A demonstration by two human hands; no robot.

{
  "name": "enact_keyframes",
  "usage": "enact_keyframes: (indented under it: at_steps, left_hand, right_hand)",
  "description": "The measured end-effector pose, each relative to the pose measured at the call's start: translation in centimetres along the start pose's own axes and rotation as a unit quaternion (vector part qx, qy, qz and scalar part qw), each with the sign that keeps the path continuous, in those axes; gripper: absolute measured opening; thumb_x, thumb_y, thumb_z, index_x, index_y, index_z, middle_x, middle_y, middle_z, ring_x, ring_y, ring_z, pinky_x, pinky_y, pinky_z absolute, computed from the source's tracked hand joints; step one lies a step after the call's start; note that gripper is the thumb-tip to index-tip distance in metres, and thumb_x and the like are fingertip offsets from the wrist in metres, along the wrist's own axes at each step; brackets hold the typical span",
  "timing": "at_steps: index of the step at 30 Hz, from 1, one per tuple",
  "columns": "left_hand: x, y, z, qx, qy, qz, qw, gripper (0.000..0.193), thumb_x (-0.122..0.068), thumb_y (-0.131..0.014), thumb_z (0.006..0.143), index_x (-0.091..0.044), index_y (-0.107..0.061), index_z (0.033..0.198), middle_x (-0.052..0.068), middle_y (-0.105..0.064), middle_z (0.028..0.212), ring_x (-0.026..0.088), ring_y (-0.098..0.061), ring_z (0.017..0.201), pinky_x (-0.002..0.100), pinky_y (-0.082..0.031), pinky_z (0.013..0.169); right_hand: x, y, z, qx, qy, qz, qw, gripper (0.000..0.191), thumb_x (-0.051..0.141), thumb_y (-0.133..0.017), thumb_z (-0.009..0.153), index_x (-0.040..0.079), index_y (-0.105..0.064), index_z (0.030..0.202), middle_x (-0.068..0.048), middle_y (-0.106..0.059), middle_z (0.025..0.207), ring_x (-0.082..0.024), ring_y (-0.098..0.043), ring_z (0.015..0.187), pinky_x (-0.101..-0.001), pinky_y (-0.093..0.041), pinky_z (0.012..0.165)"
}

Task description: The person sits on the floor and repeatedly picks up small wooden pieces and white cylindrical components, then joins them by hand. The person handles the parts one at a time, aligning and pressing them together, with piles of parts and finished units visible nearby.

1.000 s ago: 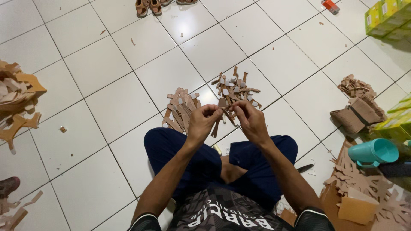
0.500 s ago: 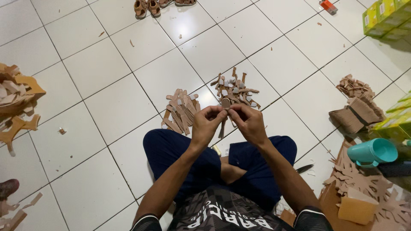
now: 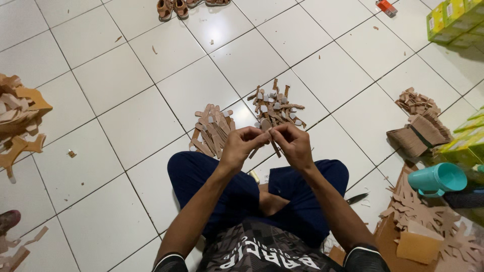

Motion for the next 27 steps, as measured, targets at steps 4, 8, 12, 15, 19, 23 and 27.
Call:
enact_keyframes:
  at_steps: [4, 8, 12, 15, 19, 23, 27]
  left_hand:
    - [-0.6, 0.1, 0.1, -0.039, -0.063, 0.020, 0.997, 0.031, -0.020, -0.078, 0.091, 0.001, -0.068, 0.111, 0.010, -0.076, 0.093, 0.016, -0.074, 0.084, 0.030, -0.062, 0.075]
    - [-1.4, 0.9, -0.1, -0.012, -0.118, 0.069, 0.990, 0.033, -0.022, -0.076, 0.092, 0.001, -0.069, 0.115, 0.007, -0.077, 0.097, 0.015, -0.077, 0.090, 0.030, -0.066, 0.082]
    - [-1.4, 1.4, -0.3, -0.013, -0.087, 0.092, 0.992, 0.040, -0.022, -0.075, 0.091, -0.002, -0.066, 0.124, 0.011, -0.079, 0.097, 0.016, -0.078, 0.088, 0.032, -0.066, 0.081]
    - [-1.0, 1.2, -0.5, -0.040, -0.076, 0.100, 0.991, 0.042, -0.023, -0.074, 0.093, -0.008, -0.066, 0.131, 0.013, -0.079, 0.099, 0.017, -0.077, 0.086, 0.033, -0.066, 0.079]
    - [-0.4, 1.2, -0.6, -0.058, -0.111, 0.092, 0.988, 0.035, -0.024, -0.071, 0.096, -0.013, -0.071, 0.129, 0.008, -0.080, 0.106, 0.015, -0.077, 0.088, 0.031, -0.066, 0.078]
    - [0.0, 1.2, -0.6, -0.032, -0.121, 0.087, 0.988, 0.035, -0.022, -0.072, 0.097, -0.013, -0.070, 0.131, 0.008, -0.079, 0.111, 0.014, -0.076, 0.091, 0.029, -0.066, 0.080]
    - [0.2, 0.9, -0.3, -0.077, -0.098, 0.075, 0.989, 0.037, -0.022, -0.073, 0.095, -0.013, -0.070, 0.130, 0.008, -0.080, 0.102, 0.014, -0.076, 0.086, 0.028, -0.064, 0.076]
  right_hand:
    - [-0.8, -0.8, -0.4, -0.004, -0.080, 0.080, 0.994, 0.022, 0.019, -0.066, 0.103, -0.001, -0.073, 0.104, -0.009, -0.073, 0.084, -0.010, -0.067, 0.073, -0.0237, -0.054, 0.063]
    - [-0.6, -0.8, 0.0, 0.015, -0.075, 0.061, 0.995, 0.026, 0.024, -0.063, 0.104, 0.000, -0.072, 0.107, -0.008, -0.075, 0.089, -0.011, -0.072, 0.078, -0.0232, -0.061, 0.069]
    - [-0.1, -1.5, 0.5, 0.026, -0.103, 0.020, 0.994, 0.029, 0.027, -0.063, 0.102, 0.001, -0.073, 0.107, -0.009, -0.076, 0.086, -0.013, -0.070, 0.070, -0.0245, -0.057, 0.059]
    - [0.6, -2.7, 0.3, -0.021, -0.048, 0.039, 0.998, 0.029, 0.029, -0.063, 0.103, 0.001, -0.070, 0.108, -0.007, -0.074, 0.088, -0.011, -0.073, 0.074, -0.0248, -0.064, 0.064]
    - [0.9, -3.2, 0.3, -0.005, -0.081, 0.054, 0.995, 0.029, 0.026, -0.063, 0.105, 0.001, -0.073, 0.115, -0.009, -0.072, 0.088, -0.011, -0.066, 0.073, -0.0248, -0.055, 0.061]
    - [1.1, -3.0, 0.4, -0.005, -0.081, 0.009, 0.997, 0.028, 0.026, -0.064, 0.102, 0.001, -0.072, 0.111, -0.008, -0.076, 0.087, -0.012, -0.073, 0.074, -0.0262, -0.061, 0.064]
    - [0.9, -3.3, 0.6, 0.014, -0.097, 0.108, 0.989, 0.030, 0.027, -0.059, 0.104, 0.001, -0.070, 0.115, -0.008, -0.075, 0.094, -0.013, -0.076, 0.082, -0.0273, -0.064, 0.069]
Point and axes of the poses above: each hand's wrist, its own z-axis towards the middle knuckle, its own y-axis out of the back of the hand, x = y × z, the point moved 2 cm from there along z, towards the middle knuckle
